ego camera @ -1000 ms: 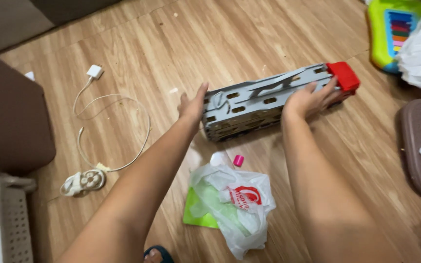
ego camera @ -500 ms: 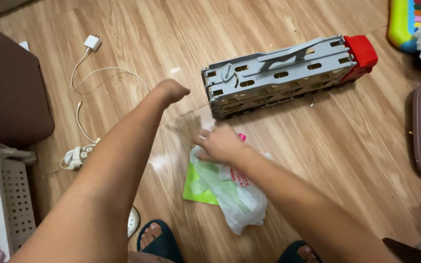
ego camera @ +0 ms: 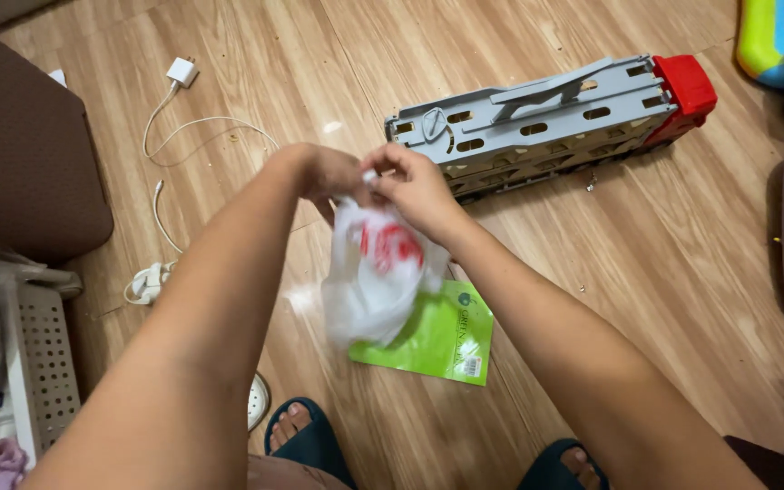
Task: Cleaning up a bedroom by picking up toys and placing items into storage containers or bins.
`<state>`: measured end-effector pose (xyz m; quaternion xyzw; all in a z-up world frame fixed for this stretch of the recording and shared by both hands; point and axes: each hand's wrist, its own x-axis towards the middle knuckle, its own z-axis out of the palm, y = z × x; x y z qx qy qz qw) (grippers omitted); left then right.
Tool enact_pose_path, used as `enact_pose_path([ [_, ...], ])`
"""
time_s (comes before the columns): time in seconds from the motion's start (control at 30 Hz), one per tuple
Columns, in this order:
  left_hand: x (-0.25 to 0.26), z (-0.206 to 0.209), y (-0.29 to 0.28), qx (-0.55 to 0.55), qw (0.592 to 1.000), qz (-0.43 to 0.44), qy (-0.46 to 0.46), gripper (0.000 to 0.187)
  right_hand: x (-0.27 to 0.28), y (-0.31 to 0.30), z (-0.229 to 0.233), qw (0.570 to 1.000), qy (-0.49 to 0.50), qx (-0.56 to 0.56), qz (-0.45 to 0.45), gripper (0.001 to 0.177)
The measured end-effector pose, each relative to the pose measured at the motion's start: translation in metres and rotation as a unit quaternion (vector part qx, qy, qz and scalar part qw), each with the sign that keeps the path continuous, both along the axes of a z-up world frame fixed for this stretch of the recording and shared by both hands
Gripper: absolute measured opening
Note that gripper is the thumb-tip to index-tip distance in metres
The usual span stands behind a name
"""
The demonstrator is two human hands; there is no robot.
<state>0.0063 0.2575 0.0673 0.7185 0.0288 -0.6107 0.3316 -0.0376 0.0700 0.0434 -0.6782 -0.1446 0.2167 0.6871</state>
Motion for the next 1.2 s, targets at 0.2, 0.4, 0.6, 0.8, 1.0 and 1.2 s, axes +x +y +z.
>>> enact_pose_path([
  [0.2,0.016,-0.007,0.068,-0.192,0.950,0.222,-0.110,0.039,-0.026,0.004,0.060,0.986,-0.140,-0.072,-0.062,0.066],
  [0.4,0.054,0.017,0.069,-0.336,0.728,0.540,-0.256,0.036,0.020,-0.007,0.067,0.994,-0.032,-0.019,-0.107,0.061],
  [0.6,0.074,0.063,0.033,-0.092,0.603,0.603,-0.514,0.045,0.109,-0.133,0.146,0.787,-0.453,-0.251,-0.336,0.030],
  [0.8,0.035,0.142,-0.097,-0.110,0.582,0.270,-0.760,0.045,0.136,-0.263,0.158,0.829,-0.337,-0.249,-0.370,0.031],
  [1.0,0.021,0.136,-0.240,-0.046,0.549,-0.042,-0.833,0.051,0.113,-0.360,0.145,0.966,-0.079,-0.085,-0.232,0.026],
  [1.2,0.012,0.063,-0.335,-0.002,0.683,-0.196,-0.704,0.014,0.076,-0.564,-0.022,0.866,-0.120,-0.298,-0.384,0.028],
])
